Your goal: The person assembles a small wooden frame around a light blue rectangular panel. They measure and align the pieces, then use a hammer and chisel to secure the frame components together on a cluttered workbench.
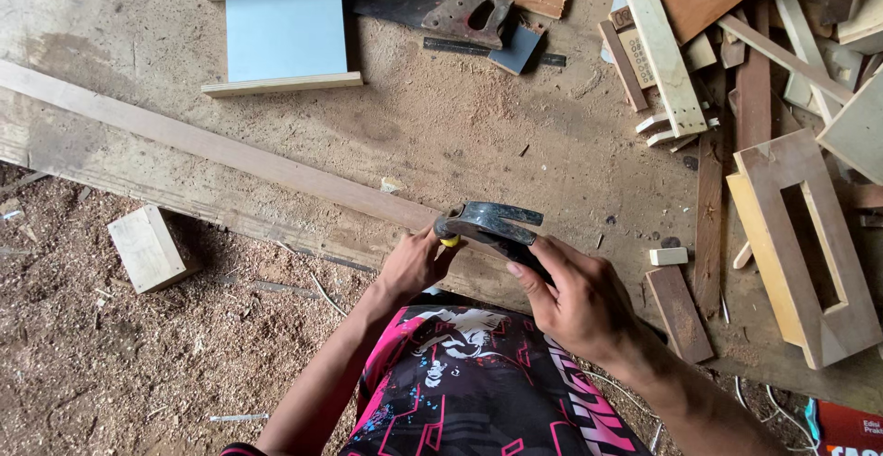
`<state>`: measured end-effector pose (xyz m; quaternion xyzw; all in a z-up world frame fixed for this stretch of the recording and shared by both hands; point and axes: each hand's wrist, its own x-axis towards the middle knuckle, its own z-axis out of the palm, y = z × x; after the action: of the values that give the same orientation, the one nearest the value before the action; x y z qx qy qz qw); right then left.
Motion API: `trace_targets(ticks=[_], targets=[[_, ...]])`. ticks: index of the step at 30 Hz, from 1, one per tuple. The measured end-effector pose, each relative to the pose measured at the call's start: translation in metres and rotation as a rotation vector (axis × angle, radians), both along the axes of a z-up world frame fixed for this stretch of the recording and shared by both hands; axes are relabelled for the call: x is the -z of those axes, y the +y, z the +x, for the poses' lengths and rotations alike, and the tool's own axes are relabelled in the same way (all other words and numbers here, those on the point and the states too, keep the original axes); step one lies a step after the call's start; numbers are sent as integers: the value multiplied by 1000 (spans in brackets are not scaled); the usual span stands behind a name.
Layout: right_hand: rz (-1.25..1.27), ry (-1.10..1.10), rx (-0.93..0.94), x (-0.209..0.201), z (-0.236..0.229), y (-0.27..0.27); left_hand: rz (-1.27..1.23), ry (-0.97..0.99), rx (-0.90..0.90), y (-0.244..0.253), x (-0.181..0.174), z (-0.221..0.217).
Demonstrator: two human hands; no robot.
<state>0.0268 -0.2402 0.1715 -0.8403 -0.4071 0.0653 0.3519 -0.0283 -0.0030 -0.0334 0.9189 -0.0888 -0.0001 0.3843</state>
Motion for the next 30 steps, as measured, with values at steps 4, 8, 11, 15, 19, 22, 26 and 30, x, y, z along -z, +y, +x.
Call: trace_targets(ticks=[4,8,11,15,19,22,26,30], targets=[[-170,24,-11,-10,1,1,13,38,-19,2,-4,3],[69,-47,44,-25,-3,-4,-86,195,-53,0,-14,9],[152,-64,66,-22,-9,-8,-86,131,-59,0,-14,6],[-4,-5,-12,6,-8,-9,-67,80,14,-1,4,2],[101,-38,34,37,-5,-19,-186,260,-199,11,24,9],[73,247,268,62,-3,-42,-847,86,-531,30,28,10],[76,297,494,107,-9,-67,-1296,-45,-1040,57,18,9],[-24,338,720,157,-24,-80,-1328,-36,-1133,53,21,9]])
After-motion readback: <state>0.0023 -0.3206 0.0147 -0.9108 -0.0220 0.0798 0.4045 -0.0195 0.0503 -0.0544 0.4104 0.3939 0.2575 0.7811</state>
